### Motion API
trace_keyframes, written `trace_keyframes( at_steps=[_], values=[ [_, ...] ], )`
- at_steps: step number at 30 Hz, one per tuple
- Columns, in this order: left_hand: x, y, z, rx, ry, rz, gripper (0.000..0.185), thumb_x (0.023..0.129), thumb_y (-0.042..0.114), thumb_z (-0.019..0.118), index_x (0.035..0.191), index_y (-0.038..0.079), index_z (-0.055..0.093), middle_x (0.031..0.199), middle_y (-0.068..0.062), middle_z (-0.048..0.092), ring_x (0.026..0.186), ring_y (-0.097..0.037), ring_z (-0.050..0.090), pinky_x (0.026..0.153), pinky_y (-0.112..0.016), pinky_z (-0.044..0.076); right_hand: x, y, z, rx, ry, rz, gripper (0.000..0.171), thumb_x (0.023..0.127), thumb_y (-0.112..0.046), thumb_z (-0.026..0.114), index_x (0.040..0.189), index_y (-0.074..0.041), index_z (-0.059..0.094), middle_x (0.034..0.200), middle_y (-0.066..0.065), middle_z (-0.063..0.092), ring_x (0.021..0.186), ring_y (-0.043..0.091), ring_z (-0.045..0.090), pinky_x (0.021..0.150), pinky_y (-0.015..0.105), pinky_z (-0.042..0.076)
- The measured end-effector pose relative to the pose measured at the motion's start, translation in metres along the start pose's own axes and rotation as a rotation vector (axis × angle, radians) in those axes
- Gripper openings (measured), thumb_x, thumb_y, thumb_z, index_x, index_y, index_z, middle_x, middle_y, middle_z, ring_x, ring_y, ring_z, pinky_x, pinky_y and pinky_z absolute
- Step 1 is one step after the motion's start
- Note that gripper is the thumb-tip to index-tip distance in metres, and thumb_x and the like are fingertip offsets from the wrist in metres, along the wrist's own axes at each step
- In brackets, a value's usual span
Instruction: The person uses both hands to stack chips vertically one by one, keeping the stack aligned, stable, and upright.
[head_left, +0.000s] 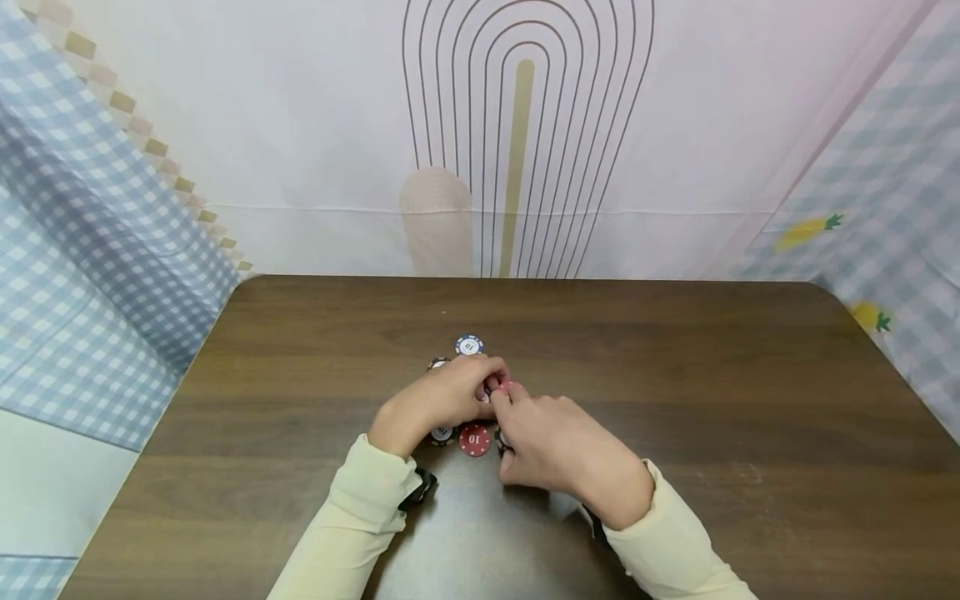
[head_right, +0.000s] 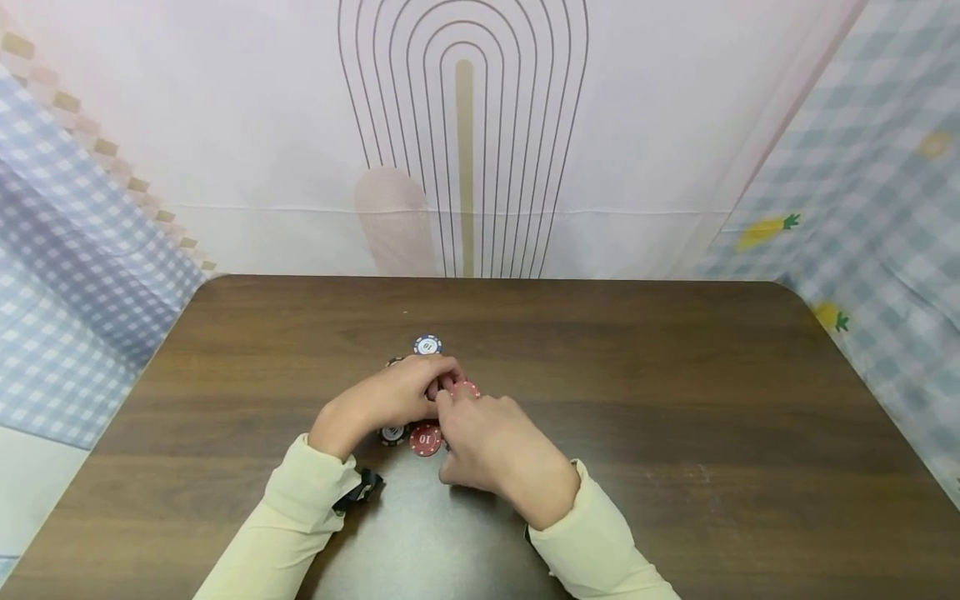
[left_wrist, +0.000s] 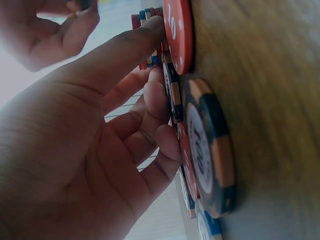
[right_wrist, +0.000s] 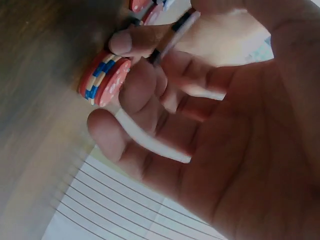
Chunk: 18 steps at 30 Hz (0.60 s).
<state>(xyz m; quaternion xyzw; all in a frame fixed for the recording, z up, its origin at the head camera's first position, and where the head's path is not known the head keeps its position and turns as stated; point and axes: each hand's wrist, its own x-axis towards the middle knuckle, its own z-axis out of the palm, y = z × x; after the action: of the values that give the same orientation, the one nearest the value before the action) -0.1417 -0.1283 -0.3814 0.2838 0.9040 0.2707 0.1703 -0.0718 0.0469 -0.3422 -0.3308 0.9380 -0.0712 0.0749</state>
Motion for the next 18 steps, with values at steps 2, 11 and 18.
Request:
trace_keyframes(
  at_steps=[2, 11, 18],
  values=[
    [0.000, -0.001, 0.000, -0.006, 0.000, 0.004, 0.019, 0.095, 0.011, 0.077, 0.112, 0.013, 0.069, 0.100, 0.003, 0.067, 0.088, -0.012, 0.060, 0.083, -0.030, 0.053, -0.001, 0.001, -0.001, -0.006, 0.028, 0.007, 0.039, 0.074, -0.015, 0.071, 0.108, -0.003, 0.058, 0.099, 0.008, 0.058, 0.060, 0.016, 0.052, 0.055, 0.039, 0.050],
    [0.000, 0.000, -0.001, 0.003, -0.011, -0.002, 0.023, 0.092, 0.011, 0.081, 0.111, 0.013, 0.067, 0.098, 0.003, 0.065, 0.086, -0.014, 0.059, 0.079, -0.032, 0.052, -0.003, 0.011, -0.007, -0.068, 0.197, 0.020, 0.024, 0.074, -0.017, 0.070, 0.089, -0.006, 0.054, 0.081, 0.002, 0.044, 0.060, 0.014, 0.044, 0.049, 0.034, 0.045],
    [0.001, -0.001, 0.000, 0.007, -0.015, -0.005, 0.023, 0.093, 0.012, 0.081, 0.112, 0.013, 0.066, 0.098, 0.002, 0.065, 0.086, -0.015, 0.059, 0.079, -0.033, 0.052, 0.001, 0.020, -0.005, -0.080, 0.340, 0.029, 0.022, 0.076, -0.012, 0.070, 0.087, -0.005, 0.052, 0.082, 0.005, 0.041, 0.063, 0.017, 0.041, 0.048, 0.030, 0.042]
  ],
)
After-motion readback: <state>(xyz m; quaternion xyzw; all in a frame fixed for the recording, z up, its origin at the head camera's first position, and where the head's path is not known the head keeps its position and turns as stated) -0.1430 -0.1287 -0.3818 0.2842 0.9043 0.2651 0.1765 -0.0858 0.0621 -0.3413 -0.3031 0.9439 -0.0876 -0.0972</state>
